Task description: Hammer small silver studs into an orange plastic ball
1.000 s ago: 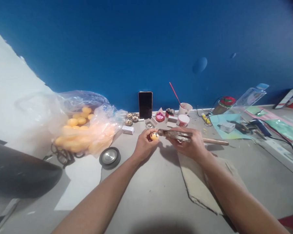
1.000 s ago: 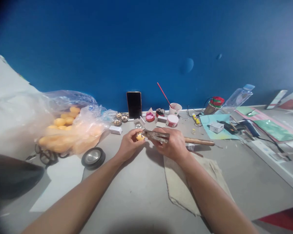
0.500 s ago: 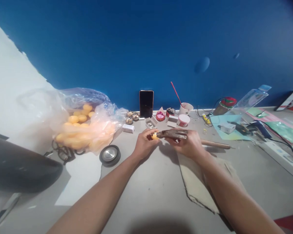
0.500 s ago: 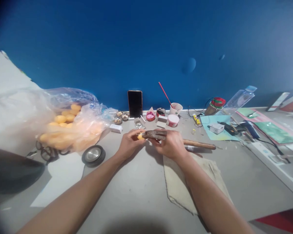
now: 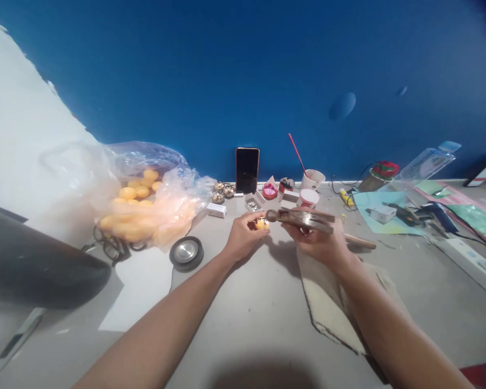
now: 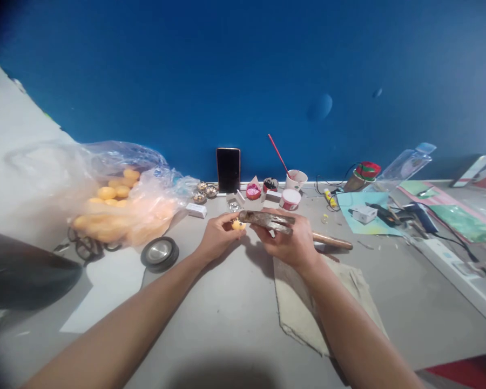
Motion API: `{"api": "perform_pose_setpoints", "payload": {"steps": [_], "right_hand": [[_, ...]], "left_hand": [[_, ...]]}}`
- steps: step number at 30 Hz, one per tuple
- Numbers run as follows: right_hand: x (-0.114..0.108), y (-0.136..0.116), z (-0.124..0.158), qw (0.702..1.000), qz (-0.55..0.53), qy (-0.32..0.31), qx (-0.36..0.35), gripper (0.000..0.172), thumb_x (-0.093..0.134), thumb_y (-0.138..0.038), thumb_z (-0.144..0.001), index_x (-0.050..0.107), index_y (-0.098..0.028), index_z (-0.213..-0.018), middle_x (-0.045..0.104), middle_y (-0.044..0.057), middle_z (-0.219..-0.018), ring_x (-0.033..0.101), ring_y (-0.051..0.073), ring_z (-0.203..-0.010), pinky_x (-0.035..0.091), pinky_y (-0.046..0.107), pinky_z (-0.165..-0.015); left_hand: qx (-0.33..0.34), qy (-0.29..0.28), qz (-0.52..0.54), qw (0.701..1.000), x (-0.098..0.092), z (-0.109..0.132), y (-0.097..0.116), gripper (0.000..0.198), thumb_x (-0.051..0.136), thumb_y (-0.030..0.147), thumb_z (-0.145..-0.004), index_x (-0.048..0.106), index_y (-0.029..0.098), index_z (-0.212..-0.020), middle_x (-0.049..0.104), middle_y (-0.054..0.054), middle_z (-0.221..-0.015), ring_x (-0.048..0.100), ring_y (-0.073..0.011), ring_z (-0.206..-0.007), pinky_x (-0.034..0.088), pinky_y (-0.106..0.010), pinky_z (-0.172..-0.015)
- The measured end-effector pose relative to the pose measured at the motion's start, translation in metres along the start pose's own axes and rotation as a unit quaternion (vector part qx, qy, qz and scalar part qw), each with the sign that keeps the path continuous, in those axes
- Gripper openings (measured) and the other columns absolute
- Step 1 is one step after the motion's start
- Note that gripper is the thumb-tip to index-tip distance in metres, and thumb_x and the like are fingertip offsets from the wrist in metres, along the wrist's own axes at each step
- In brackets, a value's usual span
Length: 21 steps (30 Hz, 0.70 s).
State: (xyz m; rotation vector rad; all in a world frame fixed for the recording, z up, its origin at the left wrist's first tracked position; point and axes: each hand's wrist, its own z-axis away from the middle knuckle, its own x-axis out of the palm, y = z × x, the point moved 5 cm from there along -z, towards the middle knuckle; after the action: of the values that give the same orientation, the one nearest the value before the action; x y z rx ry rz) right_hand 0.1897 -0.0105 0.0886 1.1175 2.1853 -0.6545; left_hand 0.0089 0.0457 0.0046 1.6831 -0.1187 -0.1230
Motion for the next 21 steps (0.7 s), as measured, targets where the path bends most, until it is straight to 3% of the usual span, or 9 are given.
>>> {"api": "perform_pose_setpoints", "payload": {"steps": [3,7,13,17,21], "right_hand": [[0.0031,-0.0009,0.0004,0.999,0.007,-0.028,-0.013,0.022,0.067,-0.042,-0.094,0.081,-0.027,-0.102,0.083,0.002,-0.095,0.074,0.019,-0.069,0.047,0.028,-0.057],[-0.004,0.0012,0.0,1.0,0.006,0.017,0.001,0.024,0.068,-0.042,-0.094,0.08,-0.024,-0.105,0.082,0.003,-0.091,0.072,0.017,-0.065,0.048,0.028,-0.059],[-0.001,-0.004,-0.0021,0.998,0.028,-0.022,-0.042,0.022,0.065,-0.04,-0.095,0.081,-0.026,-0.1,0.082,0.002,-0.09,0.07,0.017,-0.064,0.042,0.028,-0.055],[-0.0063,-0.0021,-0.0027,0.999,0.045,0.017,-0.014,0.026,0.065,-0.044,-0.095,0.081,-0.024,-0.1,0.082,0.005,-0.089,0.073,0.019,-0.071,0.045,0.029,-0.06],[-0.0004,-0.0056,-0.0028,0.998,0.035,-0.044,-0.035,0.024,0.064,-0.04,-0.095,0.081,-0.026,-0.102,0.082,0.003,-0.09,0.07,0.018,-0.063,0.042,0.029,-0.055]], "left_hand": [[-0.006,-0.003,0.028,1.0,0.0002,0.0001,0.0003,0.046,0.083,0.017,-0.061,0.082,0.013,-0.106,0.075,-0.006,-0.091,0.06,-0.0118,-0.064,0.05,-0.025,-0.063],[-0.024,-0.007,0.01,1.0,-0.0001,0.0013,0.0026,0.05,0.082,0.017,-0.062,0.081,0.013,-0.112,0.072,-0.001,-0.076,0.058,-0.0118,-0.06,0.049,-0.025,-0.061],[-0.007,-0.01,0.02,1.0,0.0008,0.0023,0.004,0.045,0.083,0.018,-0.06,0.082,0.013,-0.105,0.075,-0.005,-0.09,0.061,-0.0128,-0.066,0.049,-0.025,-0.062],[-0.004,-0.019,0.004,1.0,0.0021,0.0025,0.0016,0.048,0.082,0.02,-0.063,0.082,0.015,-0.11,0.075,-0.005,-0.09,0.06,-0.0123,-0.065,0.05,-0.025,-0.063],[-0.008,-0.018,0.034,0.999,0.0016,0.0021,0.0022,0.045,0.084,0.019,-0.06,0.082,0.014,-0.104,0.075,-0.005,-0.088,0.061,-0.0133,-0.065,0.05,-0.026,-0.062]]}}
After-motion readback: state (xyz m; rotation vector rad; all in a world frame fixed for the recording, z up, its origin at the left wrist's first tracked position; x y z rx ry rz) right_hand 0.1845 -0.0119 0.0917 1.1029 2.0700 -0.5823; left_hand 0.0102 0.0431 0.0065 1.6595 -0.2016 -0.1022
